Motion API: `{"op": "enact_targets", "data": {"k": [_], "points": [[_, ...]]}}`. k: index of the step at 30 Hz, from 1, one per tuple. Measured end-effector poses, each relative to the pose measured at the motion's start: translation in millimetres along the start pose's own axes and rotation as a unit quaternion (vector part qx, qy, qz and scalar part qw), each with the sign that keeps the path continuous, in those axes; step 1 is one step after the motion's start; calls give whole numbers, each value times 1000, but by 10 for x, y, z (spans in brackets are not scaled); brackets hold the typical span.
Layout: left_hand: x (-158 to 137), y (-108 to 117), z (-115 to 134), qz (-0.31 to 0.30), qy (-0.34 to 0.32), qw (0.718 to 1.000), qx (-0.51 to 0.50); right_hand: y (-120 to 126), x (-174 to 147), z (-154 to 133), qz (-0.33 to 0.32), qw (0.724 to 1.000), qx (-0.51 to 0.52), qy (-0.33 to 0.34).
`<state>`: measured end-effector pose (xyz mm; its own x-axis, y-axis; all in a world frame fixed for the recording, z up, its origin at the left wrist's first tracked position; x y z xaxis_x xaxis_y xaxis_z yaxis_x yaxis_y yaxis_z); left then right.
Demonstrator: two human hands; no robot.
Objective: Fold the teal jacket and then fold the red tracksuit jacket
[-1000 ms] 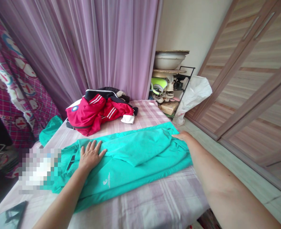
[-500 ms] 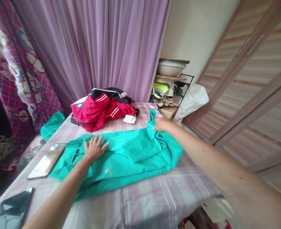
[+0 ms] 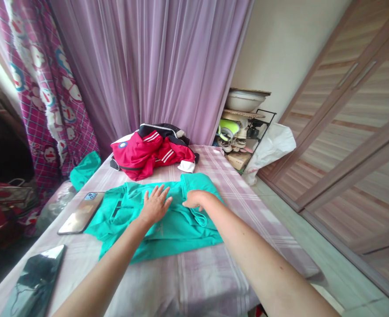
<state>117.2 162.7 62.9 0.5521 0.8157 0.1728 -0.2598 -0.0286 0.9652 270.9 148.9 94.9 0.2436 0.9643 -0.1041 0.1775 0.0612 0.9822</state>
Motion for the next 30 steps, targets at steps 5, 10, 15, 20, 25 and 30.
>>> {"op": "enact_targets", "data": {"k": [5,10,15,20,25,30], "points": [[454,94,513,-28,-107,993,-27,-250,-400,207,-1,999,-14,29],[954,-154,939,-88,-163,983,-14,-618,-696,256,119,991,48,28],[1152,-492,902,-128,-161,979,1,-492,-755,330,91,987,96,91],[1141,-708,717,-177,-146,973,0,-250,-747,841,146,985,69,61],[1113,-744,729,-190,-144,971,10,-564,-688,1117,87,995,39,13],[1164,-656,757,-191,-155,969,41,-438,-682,1643,80,984,123,-105]]}}
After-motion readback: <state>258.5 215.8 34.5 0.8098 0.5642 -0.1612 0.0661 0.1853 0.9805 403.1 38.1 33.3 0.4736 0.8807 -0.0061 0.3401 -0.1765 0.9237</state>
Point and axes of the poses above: each hand's wrist, its own x-axis towards the middle knuckle, its own y-axis out of the back of the hand, z = x × y, the point moved 7 cm from there along x, towards the middle knuckle, and after that the axes turned 9 degrees about -y, right-handed, at the moved point
